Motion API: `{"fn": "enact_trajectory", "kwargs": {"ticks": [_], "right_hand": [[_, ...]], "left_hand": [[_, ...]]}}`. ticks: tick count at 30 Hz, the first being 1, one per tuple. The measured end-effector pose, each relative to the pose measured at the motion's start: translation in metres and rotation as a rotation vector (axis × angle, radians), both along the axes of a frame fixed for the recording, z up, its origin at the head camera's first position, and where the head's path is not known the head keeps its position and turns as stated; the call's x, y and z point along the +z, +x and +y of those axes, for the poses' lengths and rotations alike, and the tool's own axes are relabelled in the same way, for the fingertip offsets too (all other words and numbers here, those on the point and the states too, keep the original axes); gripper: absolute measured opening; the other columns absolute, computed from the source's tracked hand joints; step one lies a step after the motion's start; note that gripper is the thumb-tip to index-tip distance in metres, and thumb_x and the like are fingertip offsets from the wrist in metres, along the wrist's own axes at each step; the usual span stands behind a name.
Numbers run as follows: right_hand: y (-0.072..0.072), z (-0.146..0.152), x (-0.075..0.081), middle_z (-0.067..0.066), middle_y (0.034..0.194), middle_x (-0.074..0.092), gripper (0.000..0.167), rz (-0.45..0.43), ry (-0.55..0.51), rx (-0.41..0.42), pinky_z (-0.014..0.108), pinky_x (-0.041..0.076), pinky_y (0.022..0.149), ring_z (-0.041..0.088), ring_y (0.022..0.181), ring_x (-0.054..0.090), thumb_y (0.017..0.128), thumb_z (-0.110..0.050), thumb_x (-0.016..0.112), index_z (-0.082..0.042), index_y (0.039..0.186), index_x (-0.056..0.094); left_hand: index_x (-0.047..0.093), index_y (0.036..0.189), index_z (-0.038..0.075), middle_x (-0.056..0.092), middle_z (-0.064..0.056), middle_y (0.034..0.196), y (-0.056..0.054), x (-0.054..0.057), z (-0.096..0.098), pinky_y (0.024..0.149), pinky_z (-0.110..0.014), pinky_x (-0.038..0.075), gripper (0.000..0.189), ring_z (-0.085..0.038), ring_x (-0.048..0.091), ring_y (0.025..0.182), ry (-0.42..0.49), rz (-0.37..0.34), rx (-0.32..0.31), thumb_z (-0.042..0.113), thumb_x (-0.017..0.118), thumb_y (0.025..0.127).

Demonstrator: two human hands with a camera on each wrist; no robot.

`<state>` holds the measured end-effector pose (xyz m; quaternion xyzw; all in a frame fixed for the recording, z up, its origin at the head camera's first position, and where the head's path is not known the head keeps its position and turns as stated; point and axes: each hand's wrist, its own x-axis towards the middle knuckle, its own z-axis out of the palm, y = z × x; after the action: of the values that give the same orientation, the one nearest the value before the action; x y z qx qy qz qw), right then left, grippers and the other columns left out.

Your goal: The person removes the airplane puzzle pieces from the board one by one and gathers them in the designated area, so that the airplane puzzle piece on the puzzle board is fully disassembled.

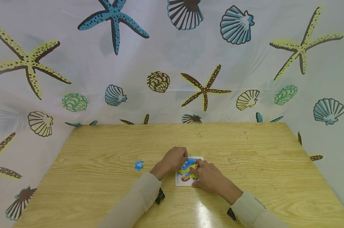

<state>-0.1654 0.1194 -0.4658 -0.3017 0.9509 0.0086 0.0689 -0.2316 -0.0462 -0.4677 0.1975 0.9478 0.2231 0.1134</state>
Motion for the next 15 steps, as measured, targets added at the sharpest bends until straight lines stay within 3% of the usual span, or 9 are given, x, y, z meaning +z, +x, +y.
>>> {"fn": "enact_trajectory", "kwargs": {"ticks": [15], "right_hand": [[0.0002,-0.0015,0.0013,0.016,0.131,0.051,0.056,0.006,0.027,-0.004,0.041,0.051,0.079,0.028,0.111,0.054,0.085,-0.050,0.063,-0.020,0.131,0.058]], "left_hand": [[0.064,0.087,0.010,0.060,0.001,0.079,-0.0006,0.0003,-0.0003,0.065,-0.024,0.044,0.009,-0.012,0.051,0.072,0.002,0.004,0.011,0.015,0.060,0.093]]}}
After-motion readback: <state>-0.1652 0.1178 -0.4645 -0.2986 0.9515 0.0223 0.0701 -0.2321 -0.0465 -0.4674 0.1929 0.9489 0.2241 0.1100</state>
